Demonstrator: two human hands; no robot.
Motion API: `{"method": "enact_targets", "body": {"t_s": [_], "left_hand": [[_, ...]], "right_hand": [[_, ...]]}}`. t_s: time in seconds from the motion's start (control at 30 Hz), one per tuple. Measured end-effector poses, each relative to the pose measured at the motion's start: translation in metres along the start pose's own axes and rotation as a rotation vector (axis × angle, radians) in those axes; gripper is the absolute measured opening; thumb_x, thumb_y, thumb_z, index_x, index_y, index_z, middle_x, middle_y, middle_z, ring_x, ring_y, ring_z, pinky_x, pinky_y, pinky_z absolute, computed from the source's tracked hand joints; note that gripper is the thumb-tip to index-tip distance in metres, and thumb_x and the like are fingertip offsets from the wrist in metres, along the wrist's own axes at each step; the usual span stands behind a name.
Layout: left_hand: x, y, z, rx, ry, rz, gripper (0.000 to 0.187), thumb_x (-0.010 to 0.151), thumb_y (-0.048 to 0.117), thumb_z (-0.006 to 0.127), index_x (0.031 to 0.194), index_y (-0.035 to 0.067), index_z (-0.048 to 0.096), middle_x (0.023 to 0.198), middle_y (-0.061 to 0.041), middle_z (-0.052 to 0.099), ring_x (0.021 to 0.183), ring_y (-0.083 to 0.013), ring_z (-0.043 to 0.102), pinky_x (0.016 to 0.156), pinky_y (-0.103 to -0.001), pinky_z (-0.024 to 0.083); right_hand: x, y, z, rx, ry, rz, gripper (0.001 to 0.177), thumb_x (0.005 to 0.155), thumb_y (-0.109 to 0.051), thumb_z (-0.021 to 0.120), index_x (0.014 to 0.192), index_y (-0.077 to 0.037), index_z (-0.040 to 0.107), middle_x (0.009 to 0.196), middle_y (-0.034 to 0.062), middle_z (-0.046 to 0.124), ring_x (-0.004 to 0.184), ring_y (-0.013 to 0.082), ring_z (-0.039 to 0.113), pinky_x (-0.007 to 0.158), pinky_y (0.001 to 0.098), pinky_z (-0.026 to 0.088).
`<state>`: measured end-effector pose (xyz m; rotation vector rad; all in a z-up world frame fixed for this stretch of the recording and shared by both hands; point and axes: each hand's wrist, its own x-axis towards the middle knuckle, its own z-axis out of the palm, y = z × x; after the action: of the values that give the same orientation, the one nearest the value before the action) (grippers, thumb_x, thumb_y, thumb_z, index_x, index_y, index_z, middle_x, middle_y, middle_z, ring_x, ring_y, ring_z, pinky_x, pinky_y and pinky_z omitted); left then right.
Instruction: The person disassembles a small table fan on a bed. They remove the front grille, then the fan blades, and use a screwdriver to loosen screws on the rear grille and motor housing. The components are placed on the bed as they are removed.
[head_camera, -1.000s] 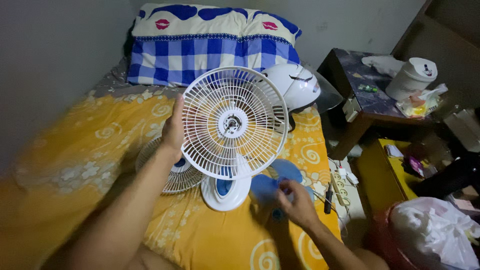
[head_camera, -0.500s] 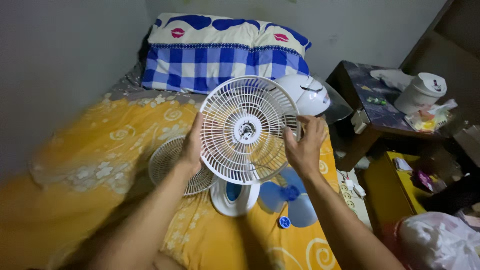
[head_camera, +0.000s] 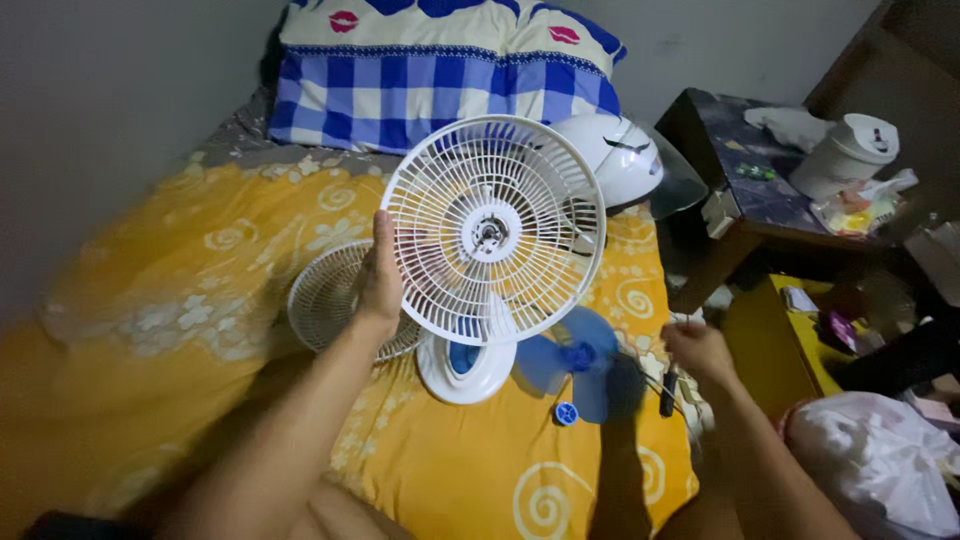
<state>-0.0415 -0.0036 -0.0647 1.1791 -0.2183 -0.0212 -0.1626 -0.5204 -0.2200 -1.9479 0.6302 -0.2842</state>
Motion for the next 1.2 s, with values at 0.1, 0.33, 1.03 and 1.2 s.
{"method": "enact_targets", "body": {"t_s": [0.1,0.33,1.03,1.2], "left_hand": [[-0.001,0.001,0.005,0.017,0.015,0.012,0.085,0.099,0.066,0.032,0.154,0.001,0.039,0.153,-0.011,0.053,0.135,-0.0195,0.054,0.112,-0.032,0.04],[-0.005,0.013,0.004,0.053,0.043,-0.067,0.085,0.097,0.068,0.03,0.153,0.005,0.038,0.144,-0.011,0.059,0.129,-0.0188,0.06,0.106,-0.031,0.048],[0.001,0.008,-0.002,0.007,0.011,-0.072,0.088,0.097,0.069,0.029,0.148,0.0,0.047,0.139,-0.014,0.064,0.121,-0.0208,0.064,0.102,-0.033,0.052],[0.0,0.013,0.002,0.008,0.007,-0.075,0.088,0.097,0.069,0.028,0.15,0.0,0.044,0.143,-0.013,0.062,0.125,-0.0205,0.063,0.105,-0.033,0.05]], "right_hand": [[-0.008,0.047,-0.005,-0.71,-0.058,-0.134,0.039,0.077,-0.026,0.075,0.111,-0.006,0.077,0.108,0.0178,0.078,0.101,0.0317,0.072,0.088,0.0411,0.056],[-0.035,0.066,0.014,-0.696,0.108,0.179,0.053,0.089,-0.043,0.071,0.12,0.0,0.07,0.115,0.0298,0.073,0.11,0.0441,0.07,0.096,0.0479,0.055],[-0.058,-0.079,0.06,-0.331,0.348,-0.43,0.032,0.101,-0.019,0.061,0.119,0.007,0.061,0.11,0.0274,0.063,0.09,0.0363,0.069,0.081,0.0455,0.054],[-0.076,-0.161,0.072,-0.162,0.378,-0.672,0.028,0.103,-0.015,0.059,0.118,0.008,0.055,0.109,0.0259,0.059,0.09,0.0311,0.064,0.08,0.0414,0.053]]}}
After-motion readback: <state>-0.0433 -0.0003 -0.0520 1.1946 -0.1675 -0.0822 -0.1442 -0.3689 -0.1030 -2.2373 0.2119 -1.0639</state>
